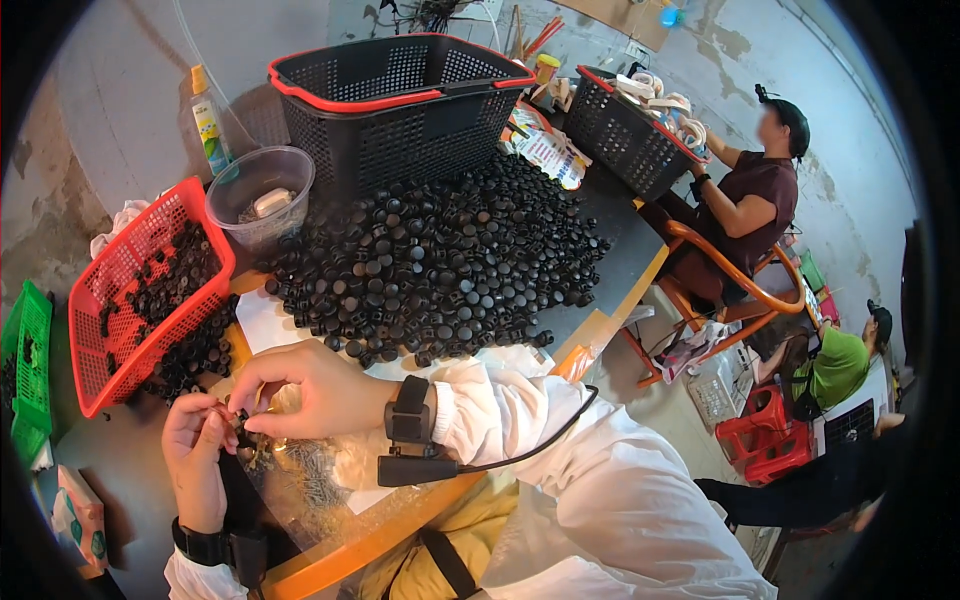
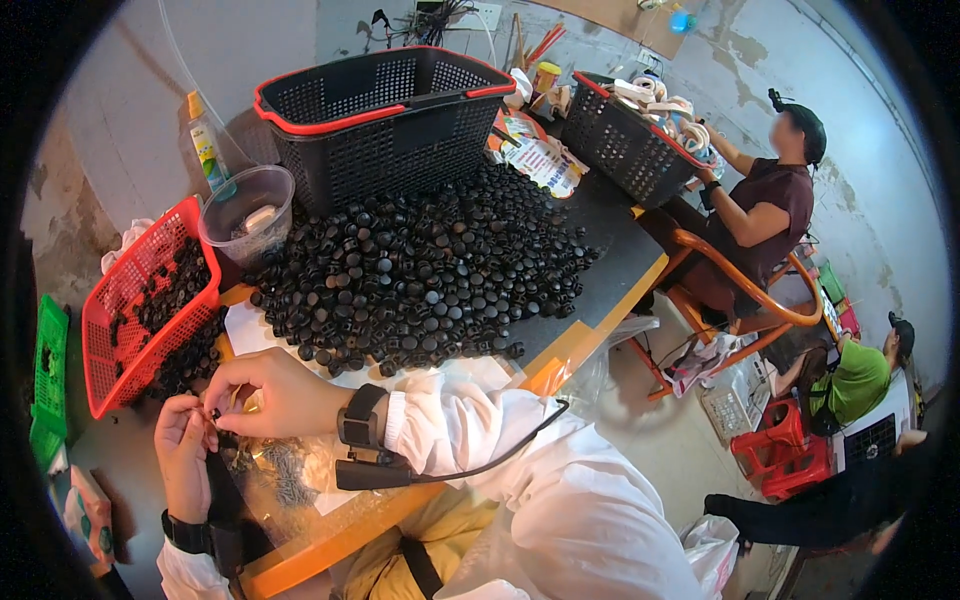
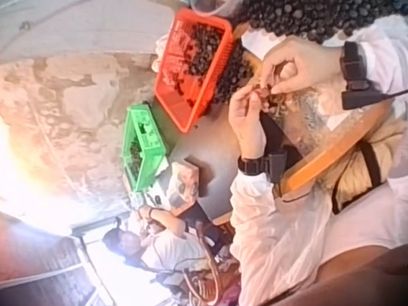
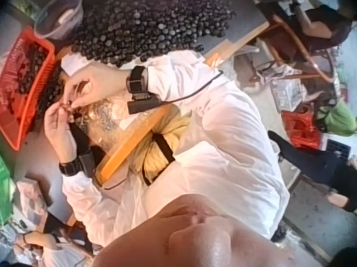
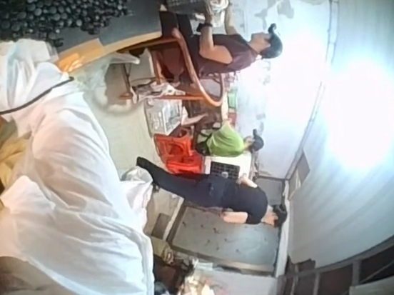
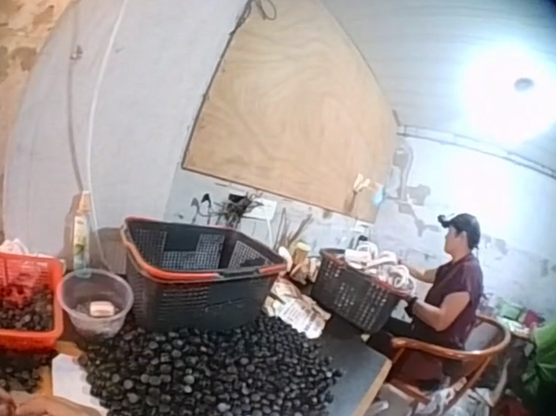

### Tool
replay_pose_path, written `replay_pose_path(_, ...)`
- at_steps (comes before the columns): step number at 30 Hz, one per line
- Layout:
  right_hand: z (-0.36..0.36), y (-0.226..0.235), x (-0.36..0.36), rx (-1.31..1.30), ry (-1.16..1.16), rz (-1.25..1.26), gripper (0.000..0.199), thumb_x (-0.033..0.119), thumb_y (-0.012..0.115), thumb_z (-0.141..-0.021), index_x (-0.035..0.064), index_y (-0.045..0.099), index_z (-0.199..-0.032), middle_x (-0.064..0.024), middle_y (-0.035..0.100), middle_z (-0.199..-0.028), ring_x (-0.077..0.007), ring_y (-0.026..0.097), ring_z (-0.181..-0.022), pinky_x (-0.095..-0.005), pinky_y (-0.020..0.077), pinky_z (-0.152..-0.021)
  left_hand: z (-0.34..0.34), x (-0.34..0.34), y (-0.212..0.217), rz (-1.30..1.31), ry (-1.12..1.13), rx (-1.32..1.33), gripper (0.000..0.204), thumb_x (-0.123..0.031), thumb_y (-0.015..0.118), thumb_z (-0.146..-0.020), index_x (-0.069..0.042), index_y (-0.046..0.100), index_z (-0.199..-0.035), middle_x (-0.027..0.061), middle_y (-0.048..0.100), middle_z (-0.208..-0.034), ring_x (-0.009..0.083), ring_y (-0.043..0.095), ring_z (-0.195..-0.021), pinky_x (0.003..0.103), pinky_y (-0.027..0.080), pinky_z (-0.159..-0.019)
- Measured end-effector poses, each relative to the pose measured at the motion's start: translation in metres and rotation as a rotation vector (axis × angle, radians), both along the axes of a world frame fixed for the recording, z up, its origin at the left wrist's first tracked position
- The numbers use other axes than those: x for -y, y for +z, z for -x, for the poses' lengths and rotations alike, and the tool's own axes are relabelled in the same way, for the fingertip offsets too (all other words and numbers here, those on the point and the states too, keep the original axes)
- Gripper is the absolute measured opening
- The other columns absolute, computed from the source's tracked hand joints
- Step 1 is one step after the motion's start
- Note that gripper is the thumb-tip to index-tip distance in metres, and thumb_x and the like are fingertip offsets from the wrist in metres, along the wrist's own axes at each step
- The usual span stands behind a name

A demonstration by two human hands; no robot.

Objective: Manually assemble plastic shoe hardware parts and buttons by joining components together.

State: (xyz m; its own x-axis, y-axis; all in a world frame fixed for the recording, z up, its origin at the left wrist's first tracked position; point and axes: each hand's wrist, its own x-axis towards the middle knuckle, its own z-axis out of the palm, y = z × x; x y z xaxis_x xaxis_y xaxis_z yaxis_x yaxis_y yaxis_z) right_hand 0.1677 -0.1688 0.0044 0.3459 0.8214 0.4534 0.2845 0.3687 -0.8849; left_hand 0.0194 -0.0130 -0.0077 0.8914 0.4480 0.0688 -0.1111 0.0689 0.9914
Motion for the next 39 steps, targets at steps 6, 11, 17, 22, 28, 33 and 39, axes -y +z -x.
replay_pose_path(6, 0.004, 0.002, 0.001, 0.146, 0.068, 0.125, 0.021, 0.011, 0.071, -0.083, 0.0028, 0.066, -0.102, -0.0086, 0.068, -0.098, -0.0149, 0.065, -0.086, -0.0281, 0.0549, -0.073, 0.010, -0.004, -0.006, -0.121, 0.085, 0.049, 0.011, -0.009, 0.058, -0.093, 0.000, 0.061, -0.099, 0.0050, 0.061, -0.086, 0.0093, 0.055, -0.071, 0.022, 0.043, -0.063)
replay_pose_path(11, -0.002, -0.007, 0.002, 0.026, 0.031, 0.262, 0.032, 0.004, 0.069, -0.083, 0.0041, 0.062, -0.113, -0.0034, 0.063, -0.107, -0.0109, 0.061, -0.099, -0.0263, 0.0529, -0.084, 0.003, 0.001, -0.003, -0.169, -0.007, 0.102, 0.015, -0.002, 0.066, -0.087, 0.002, 0.070, -0.100, 0.0050, 0.059, -0.094, 0.0112, 0.056, -0.083, 0.022, 0.044, -0.070)
replay_pose_path(17, 0.002, -0.002, 0.002, -0.261, 0.101, 0.240, 0.023, 0.004, 0.072, -0.083, 0.0018, 0.063, -0.104, -0.0008, 0.062, -0.099, -0.0070, 0.060, -0.091, -0.0226, 0.0515, -0.077, 0.005, 0.006, 0.008, -0.251, 0.034, 0.108, 0.017, 0.000, 0.073, -0.080, -0.003, 0.074, -0.096, 0.0011, 0.058, -0.092, 0.0083, 0.055, -0.081, 0.020, 0.044, -0.070)
replay_pose_path(22, 0.002, -0.006, 0.000, -0.262, 0.111, 0.192, 0.022, 0.003, 0.071, -0.084, 0.0014, 0.063, -0.104, -0.0013, 0.062, -0.099, -0.0070, 0.059, -0.091, -0.0223, 0.0515, -0.077, 0.005, 0.004, 0.007, -0.444, 0.079, 0.149, 0.018, -0.002, 0.075, -0.078, -0.008, 0.076, -0.095, -0.0005, 0.058, -0.087, 0.0076, 0.054, -0.075, 0.021, 0.043, -0.064)
replay_pose_path(28, 0.006, 0.000, 0.001, -0.175, 0.065, 0.267, 0.022, 0.003, 0.071, -0.084, 0.0009, 0.063, -0.105, 0.0003, 0.063, -0.094, -0.0062, 0.059, -0.085, -0.0217, 0.0513, -0.077, 0.008, -0.001, 0.005, -0.960, 0.129, 0.245, 0.025, 0.002, 0.077, -0.074, -0.008, 0.075, -0.096, 0.0031, 0.058, -0.088, 0.0128, 0.058, -0.076, 0.025, 0.047, -0.066)
replay_pose_path(33, 0.006, -0.006, 0.000, -0.337, 0.098, 0.232, 0.021, 0.002, 0.070, -0.085, 0.0009, 0.063, -0.105, -0.0003, 0.064, -0.096, -0.0053, 0.059, -0.085, -0.0212, 0.0503, -0.077, 0.004, 0.002, 0.012, -1.007, 0.224, 0.284, 0.032, -0.003, 0.077, -0.070, -0.012, 0.073, -0.101, 0.0039, 0.059, -0.087, 0.0212, 0.057, -0.078, 0.031, 0.047, -0.068)
replay_pose_path(39, 0.001, -0.005, 0.001, -0.450, 0.008, 0.174, 0.019, 0.003, 0.070, -0.085, 0.0024, 0.063, -0.103, -0.0003, 0.064, -0.097, -0.0056, 0.059, -0.085, -0.0209, 0.0491, -0.076, -0.006, -0.040, 0.011, -1.360, 0.420, 0.126, 0.029, -0.006, 0.073, -0.074, -0.012, 0.070, -0.102, 0.0062, 0.057, -0.091, 0.0255, 0.055, -0.087, 0.035, 0.046, -0.077)
